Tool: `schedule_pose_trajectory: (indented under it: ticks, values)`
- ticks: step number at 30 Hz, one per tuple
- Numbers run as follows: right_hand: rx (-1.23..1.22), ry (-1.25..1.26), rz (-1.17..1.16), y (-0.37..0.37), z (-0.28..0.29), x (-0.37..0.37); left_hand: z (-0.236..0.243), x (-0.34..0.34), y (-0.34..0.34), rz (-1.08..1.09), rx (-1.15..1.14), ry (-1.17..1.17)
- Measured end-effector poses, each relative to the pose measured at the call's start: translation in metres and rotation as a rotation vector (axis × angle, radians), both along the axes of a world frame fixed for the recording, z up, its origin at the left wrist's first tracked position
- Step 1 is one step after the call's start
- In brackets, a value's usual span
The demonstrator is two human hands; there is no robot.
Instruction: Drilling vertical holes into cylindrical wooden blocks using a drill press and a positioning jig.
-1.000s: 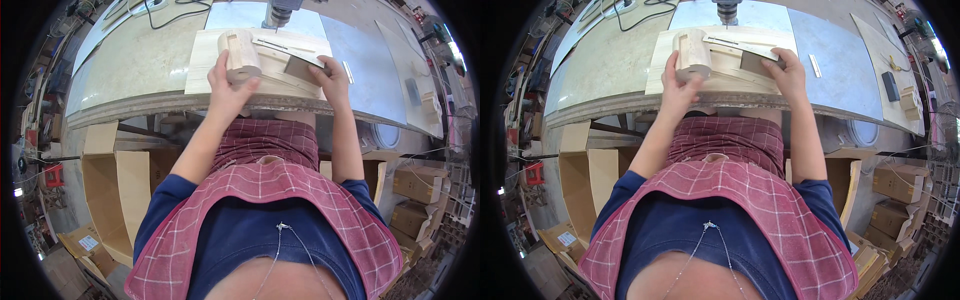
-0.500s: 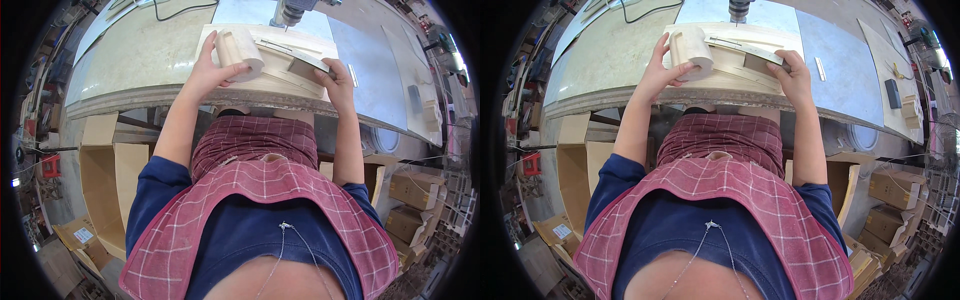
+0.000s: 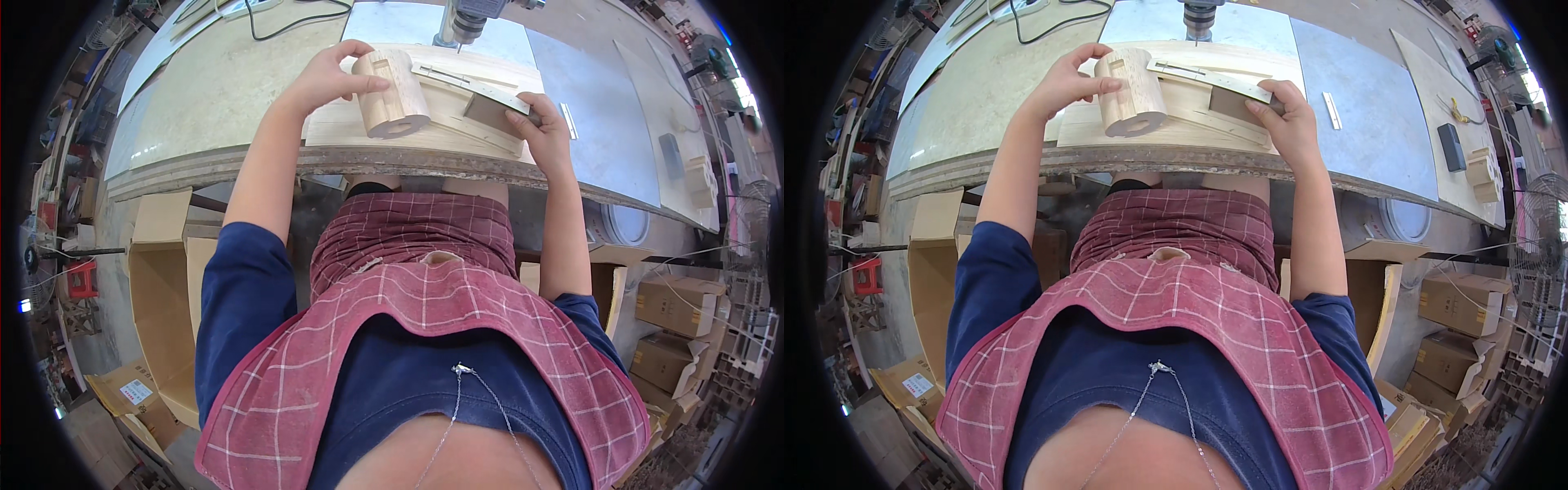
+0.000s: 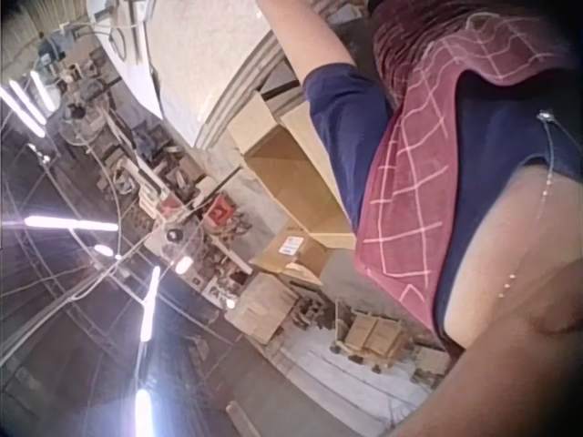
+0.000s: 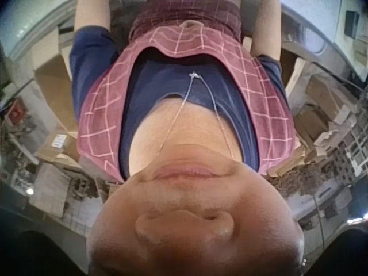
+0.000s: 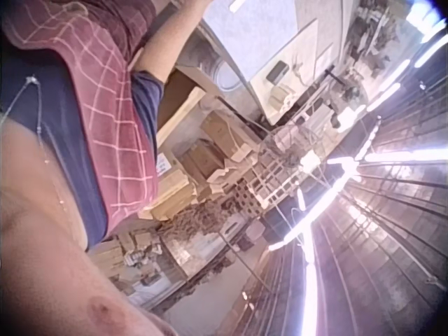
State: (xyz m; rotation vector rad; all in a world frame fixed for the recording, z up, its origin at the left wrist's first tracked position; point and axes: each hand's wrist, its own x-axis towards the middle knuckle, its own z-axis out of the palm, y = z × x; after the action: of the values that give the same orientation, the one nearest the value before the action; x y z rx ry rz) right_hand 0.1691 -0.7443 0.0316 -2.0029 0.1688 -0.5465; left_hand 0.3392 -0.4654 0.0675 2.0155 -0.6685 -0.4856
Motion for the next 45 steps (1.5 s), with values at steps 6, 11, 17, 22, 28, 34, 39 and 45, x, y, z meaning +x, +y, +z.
schedule_pose_trajectory:
  ticks: [6,11,17,22,28,34,39,45]
  values:
    - [0.014,0.007,-0.01,-0.001,-0.003,0.001,0.016,0.008,-0.001,-0.071,0.126,-0.028]
    - [0.054,0.035,0.025,-0.007,-0.004,0.002,-0.004,0.005,0.021,-0.123,0.09,-0.011]
    - [0.137,0.152,0.027,-0.018,0.003,0.001,-0.029,-0.037,0.037,0.109,-0.208,0.269]
    - [0.141,0.197,0.119,-0.037,0.002,-0.002,-0.013,-0.056,0.039,0.539,-0.468,0.394]
    - [0.166,0.136,0.147,-0.036,-0.007,0.001,-0.017,-0.057,0.016,0.598,-0.409,0.26]
    - [0.137,0.104,0.129,-0.035,-0.006,0.0,-0.019,-0.048,0.012,0.496,-0.294,0.254]
    - [0.201,0.139,0.107,-0.036,-0.006,0.001,-0.021,-0.045,0.005,0.472,-0.318,0.3]
    - [0.152,0.117,0.094,-0.029,-0.002,-0.002,-0.032,-0.05,-0.018,0.427,-0.367,0.233]
